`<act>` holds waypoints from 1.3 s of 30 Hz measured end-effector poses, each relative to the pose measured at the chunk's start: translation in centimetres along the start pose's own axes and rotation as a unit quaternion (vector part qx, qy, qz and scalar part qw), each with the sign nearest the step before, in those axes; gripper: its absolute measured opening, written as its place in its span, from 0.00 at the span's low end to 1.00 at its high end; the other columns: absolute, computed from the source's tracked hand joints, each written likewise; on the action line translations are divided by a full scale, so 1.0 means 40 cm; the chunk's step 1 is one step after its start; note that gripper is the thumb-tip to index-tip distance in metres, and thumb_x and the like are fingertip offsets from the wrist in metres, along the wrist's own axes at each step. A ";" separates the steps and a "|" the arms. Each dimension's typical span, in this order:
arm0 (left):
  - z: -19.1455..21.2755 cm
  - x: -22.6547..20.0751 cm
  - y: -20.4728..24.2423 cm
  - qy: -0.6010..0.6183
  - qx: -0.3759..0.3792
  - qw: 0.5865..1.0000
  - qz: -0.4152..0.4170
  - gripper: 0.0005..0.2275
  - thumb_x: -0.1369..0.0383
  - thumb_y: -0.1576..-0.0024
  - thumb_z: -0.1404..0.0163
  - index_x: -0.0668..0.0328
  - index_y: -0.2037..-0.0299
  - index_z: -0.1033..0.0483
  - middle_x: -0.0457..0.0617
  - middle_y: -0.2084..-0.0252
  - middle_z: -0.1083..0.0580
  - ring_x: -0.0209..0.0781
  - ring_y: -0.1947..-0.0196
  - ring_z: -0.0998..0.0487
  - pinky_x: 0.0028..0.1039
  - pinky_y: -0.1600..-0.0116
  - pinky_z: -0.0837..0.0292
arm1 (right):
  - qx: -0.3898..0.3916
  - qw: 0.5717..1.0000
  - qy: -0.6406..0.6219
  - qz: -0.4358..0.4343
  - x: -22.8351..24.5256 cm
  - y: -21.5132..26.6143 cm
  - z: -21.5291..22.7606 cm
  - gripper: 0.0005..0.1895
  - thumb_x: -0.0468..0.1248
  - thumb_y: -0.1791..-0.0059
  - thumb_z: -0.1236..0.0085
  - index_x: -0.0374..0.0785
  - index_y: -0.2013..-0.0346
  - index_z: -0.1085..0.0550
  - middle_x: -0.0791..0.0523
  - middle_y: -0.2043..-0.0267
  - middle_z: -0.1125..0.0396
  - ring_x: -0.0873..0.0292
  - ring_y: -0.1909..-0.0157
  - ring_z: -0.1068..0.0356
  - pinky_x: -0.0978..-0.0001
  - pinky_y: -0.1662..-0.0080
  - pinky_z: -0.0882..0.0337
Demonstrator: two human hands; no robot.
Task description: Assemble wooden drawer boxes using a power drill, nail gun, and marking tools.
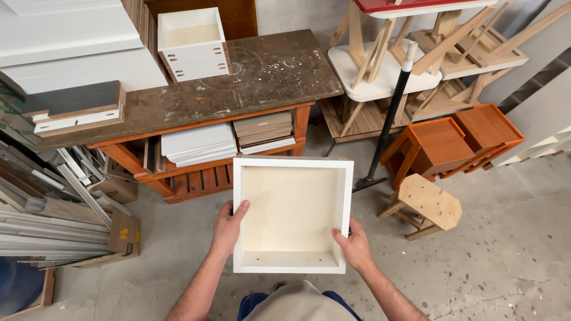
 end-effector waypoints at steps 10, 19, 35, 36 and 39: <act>0.102 0.026 -0.080 -0.064 -0.012 0.915 -0.399 0.33 0.43 0.48 0.47 0.57 0.38 0.31 0.49 0.48 0.31 0.44 0.49 0.27 0.35 0.48 0.29 | -0.085 0.978 -0.080 0.174 -0.193 -0.132 -0.109 0.29 0.47 0.58 0.35 0.39 0.46 0.28 0.54 0.47 0.28 0.54 0.44 0.29 0.56 0.48 0.28; 0.112 -0.026 -0.154 -0.074 -0.033 0.876 -0.475 0.39 0.39 0.50 0.46 0.60 0.35 0.34 0.53 0.43 0.32 0.48 0.43 0.28 0.41 0.44 0.28 | -0.071 0.981 -0.105 0.145 -0.165 -0.277 -0.153 0.34 0.42 0.59 0.32 0.37 0.40 0.28 0.52 0.41 0.28 0.51 0.38 0.31 0.58 0.39 0.30; 0.041 -0.244 -0.483 -0.121 -0.078 0.828 -0.541 0.42 0.38 0.50 0.46 0.63 0.34 0.37 0.57 0.40 0.33 0.52 0.39 0.30 0.43 0.39 0.29 | -0.016 0.973 -0.079 0.216 -0.076 -0.816 -0.239 0.35 0.41 0.57 0.33 0.36 0.37 0.30 0.53 0.35 0.32 0.52 0.30 0.38 0.60 0.28 0.42; 0.035 -0.263 -0.495 -0.122 -0.081 0.828 -0.540 0.42 0.38 0.50 0.46 0.63 0.34 0.37 0.57 0.40 0.33 0.52 0.39 0.30 0.43 0.39 0.29 | -0.013 0.973 -0.079 0.217 -0.045 -0.836 -0.239 0.35 0.41 0.57 0.33 0.36 0.37 0.30 0.53 0.35 0.32 0.52 0.30 0.38 0.60 0.28 0.42; 0.031 -0.322 -0.539 -0.131 -0.097 0.856 -0.491 0.40 0.37 0.48 0.49 0.61 0.35 0.36 0.54 0.42 0.32 0.49 0.42 0.29 0.39 0.44 0.26 | -0.014 0.971 -0.131 0.201 0.068 -0.873 -0.238 0.35 0.41 0.60 0.31 0.35 0.39 0.29 0.51 0.39 0.30 0.51 0.35 0.33 0.59 0.33 0.35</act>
Point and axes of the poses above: each hand's wrist, its own y-axis away from the middle knuckle, its own z-axis out of the back of the hand, x = y × z, the point moved 2 cm from there along -y, towards the middle knuckle
